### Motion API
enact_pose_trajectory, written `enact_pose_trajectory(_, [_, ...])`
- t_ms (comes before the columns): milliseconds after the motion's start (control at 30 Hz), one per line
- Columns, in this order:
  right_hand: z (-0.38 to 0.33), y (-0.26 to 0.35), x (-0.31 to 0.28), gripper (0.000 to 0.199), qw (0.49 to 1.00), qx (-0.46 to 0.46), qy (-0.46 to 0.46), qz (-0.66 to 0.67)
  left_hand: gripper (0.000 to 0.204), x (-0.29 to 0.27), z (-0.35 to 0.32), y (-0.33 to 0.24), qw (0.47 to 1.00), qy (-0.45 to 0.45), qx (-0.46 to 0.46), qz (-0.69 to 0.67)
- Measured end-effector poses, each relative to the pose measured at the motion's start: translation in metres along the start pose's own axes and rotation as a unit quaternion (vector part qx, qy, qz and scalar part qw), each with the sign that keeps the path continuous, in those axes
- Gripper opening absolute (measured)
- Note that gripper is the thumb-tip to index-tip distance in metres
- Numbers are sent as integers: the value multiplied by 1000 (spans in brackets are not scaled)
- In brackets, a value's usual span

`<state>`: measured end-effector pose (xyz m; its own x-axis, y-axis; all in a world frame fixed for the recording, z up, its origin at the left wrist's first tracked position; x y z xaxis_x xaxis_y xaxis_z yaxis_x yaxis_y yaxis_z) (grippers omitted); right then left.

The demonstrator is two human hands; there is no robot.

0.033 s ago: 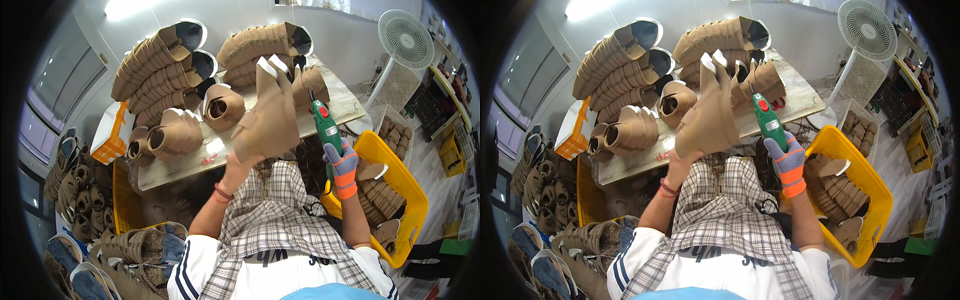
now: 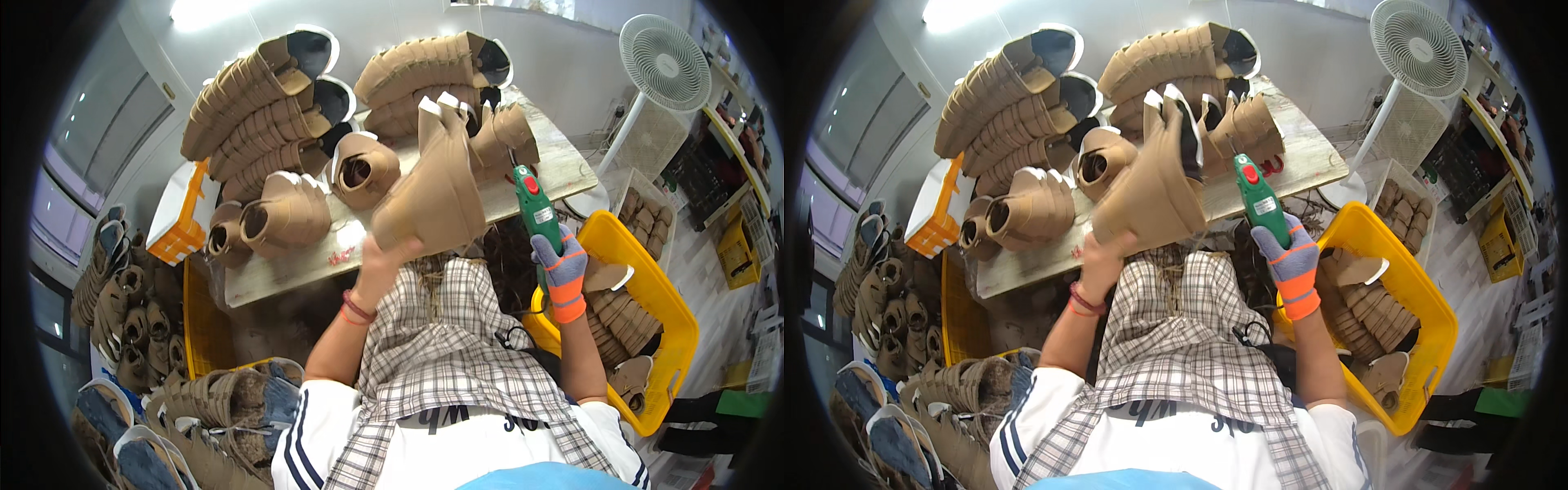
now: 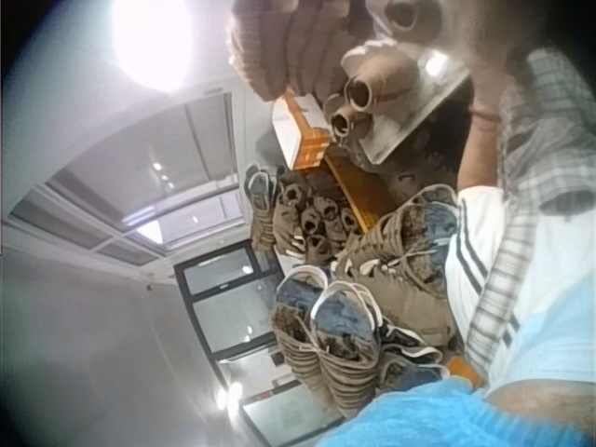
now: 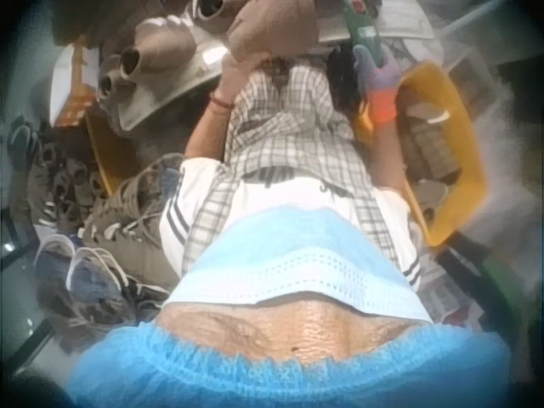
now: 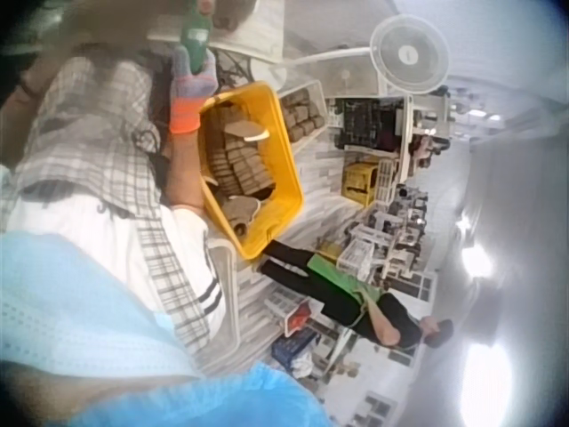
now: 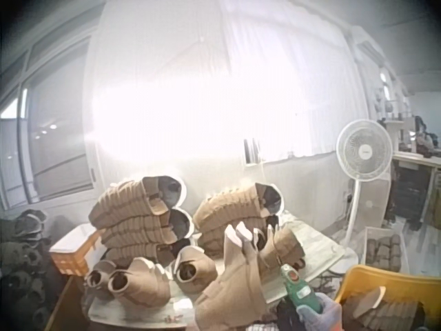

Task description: The person sits on the floor and uses a green handheld electric trimmer to smooth the edges of brown shoe uppers. They then switch to scissors to trim the interior lining of the shoe parts. Finished pieces are placed on a nearby table.

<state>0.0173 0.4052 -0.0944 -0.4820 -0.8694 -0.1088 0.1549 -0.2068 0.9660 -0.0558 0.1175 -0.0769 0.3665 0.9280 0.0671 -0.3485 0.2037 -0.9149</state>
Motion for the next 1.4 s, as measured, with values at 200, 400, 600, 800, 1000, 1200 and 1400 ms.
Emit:
enact_pose_trajectory(200, [-28, -8, -14, 47, 985, -98, 7, -141, 30, -31, 50, -43, 905, -81, -133, -395])
enact_pose_trajectory(400, [-39, 4, -12, 50, 967, -187, 47, -163, 22, -62, 62, -15, 854, -91, -189, -476])
enact_pose_trajectory(600, [-41, 0, -11, 53, 942, -237, 42, -234, 26, -72, 59, -6, 826, -69, -192, -526])
enact_pose_trajectory(800, [-42, -4, -2, 57, 914, -304, 38, -267, 28, -72, 55, 4, 813, -84, -221, -532])
enact_pose_trajectory(1000, [-41, -1, 7, 59, 907, -330, 35, -259, 28, -59, 46, 11, 814, -79, -223, -530])
enact_pose_trajectory(1200, [-45, 11, 17, 56, 945, -266, 59, -181, 31, -35, 29, 0, 853, -136, -196, -465])
enact_pose_trajectory(1400, [-54, 17, 21, 47, 984, -108, 110, -86, 37, -10, 11, -24, 915, -101, -107, -377])
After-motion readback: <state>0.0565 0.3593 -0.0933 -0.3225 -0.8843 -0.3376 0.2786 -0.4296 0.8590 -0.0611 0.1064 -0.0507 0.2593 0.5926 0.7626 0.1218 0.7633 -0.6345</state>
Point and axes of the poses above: each hand's wrist, its own z-axis towards the middle knuckle, its own x-axis out of the palm, y = z × x, the point moved 2 cm from there along z, towards the middle knuckle, and after that the axes turned 3 degrees about x, right-handed, at the moved point
